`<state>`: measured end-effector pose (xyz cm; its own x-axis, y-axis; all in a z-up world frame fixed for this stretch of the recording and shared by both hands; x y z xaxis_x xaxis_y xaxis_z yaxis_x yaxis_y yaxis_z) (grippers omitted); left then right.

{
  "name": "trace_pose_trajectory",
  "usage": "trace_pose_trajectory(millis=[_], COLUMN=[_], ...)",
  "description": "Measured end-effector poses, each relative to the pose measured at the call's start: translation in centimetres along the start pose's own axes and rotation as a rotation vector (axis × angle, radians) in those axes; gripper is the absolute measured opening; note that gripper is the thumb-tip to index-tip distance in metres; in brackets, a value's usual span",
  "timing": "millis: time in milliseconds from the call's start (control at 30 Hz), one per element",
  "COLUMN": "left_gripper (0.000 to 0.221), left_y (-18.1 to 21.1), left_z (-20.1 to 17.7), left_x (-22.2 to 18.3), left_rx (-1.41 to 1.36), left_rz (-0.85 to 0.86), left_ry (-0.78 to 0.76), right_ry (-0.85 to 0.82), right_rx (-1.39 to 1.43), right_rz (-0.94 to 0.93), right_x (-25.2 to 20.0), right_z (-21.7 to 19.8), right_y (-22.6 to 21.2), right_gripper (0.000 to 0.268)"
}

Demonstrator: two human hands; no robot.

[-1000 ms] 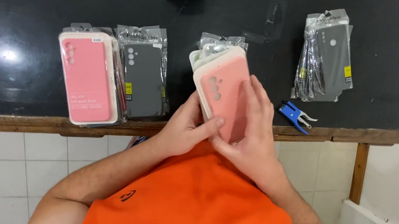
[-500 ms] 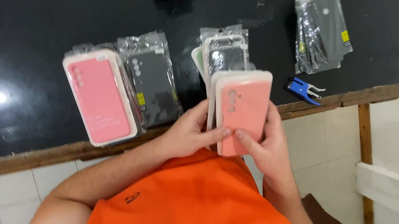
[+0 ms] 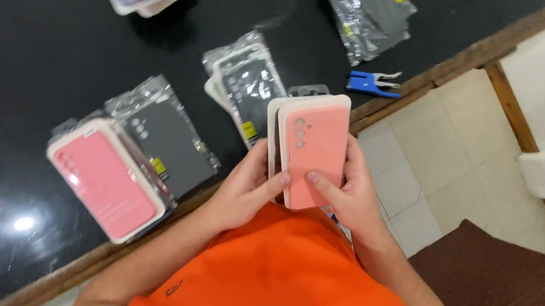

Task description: The person picks up various packaged phone cases from a black table, including pink, black, green, and red models. They walk to a wall display and hang the cases on hooks, then return to the table to repeat the process with different items.

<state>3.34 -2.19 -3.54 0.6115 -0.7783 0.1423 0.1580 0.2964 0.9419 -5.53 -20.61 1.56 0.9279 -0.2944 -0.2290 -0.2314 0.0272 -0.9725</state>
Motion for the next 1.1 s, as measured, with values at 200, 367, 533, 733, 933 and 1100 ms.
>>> trace_pose_trajectory(millis=[200,367,533,733,933,1100], left_gripper=[0.049,0.039,0.046,0.057,0.081,0.059], left_y=[0.7,-2.4,-8.6,-11.2,-9.1,-12.1], left_z=[4.5,6.1,8.9,9.5,13.6,18.3], left_x=[1.3,2.4,3.7,7.0,2.7,0.8], left_rx=[0.003,-0.021,-0.292,-0.375,-0.528,-0.261], left_rz=[-0.128,-0.153,-0.332,-0.295,-0.262,-0.483], left_ry=[-0.101,-0.058,0.237,0.596,0.591,0.186], right_ry=[0.105,0.189,0.343,0.385,0.361,0.320], right_rx=[0.062,0.086,0.179,0.144,0.100,0.139], right_rz=[-0.016,-0.054,-0.057,-0.097,0.065,0.155], right_x=[-0.4,-0.5,-1.0,-6.1,-12.7,-15.5], right_z=[-4.3,-8.4,-16.9,-22.0,-23.7,-26.5], right_y=[2.6,5.8,9.3,7.0,8.5,13.3], right_gripper=[0.089,0.081,0.064,0.058,0.060,0.060])
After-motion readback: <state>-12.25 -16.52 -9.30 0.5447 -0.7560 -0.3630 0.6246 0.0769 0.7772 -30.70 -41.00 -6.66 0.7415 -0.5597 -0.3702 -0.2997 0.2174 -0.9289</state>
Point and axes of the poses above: each hand's wrist, its own x-axis towards the middle knuckle, its own z-axis out of the palm, y = z × x, the point moved 7 cm from there along x, towards the middle knuckle, and after that the axes turned 7 degrees about z, right-handed, at the moved point
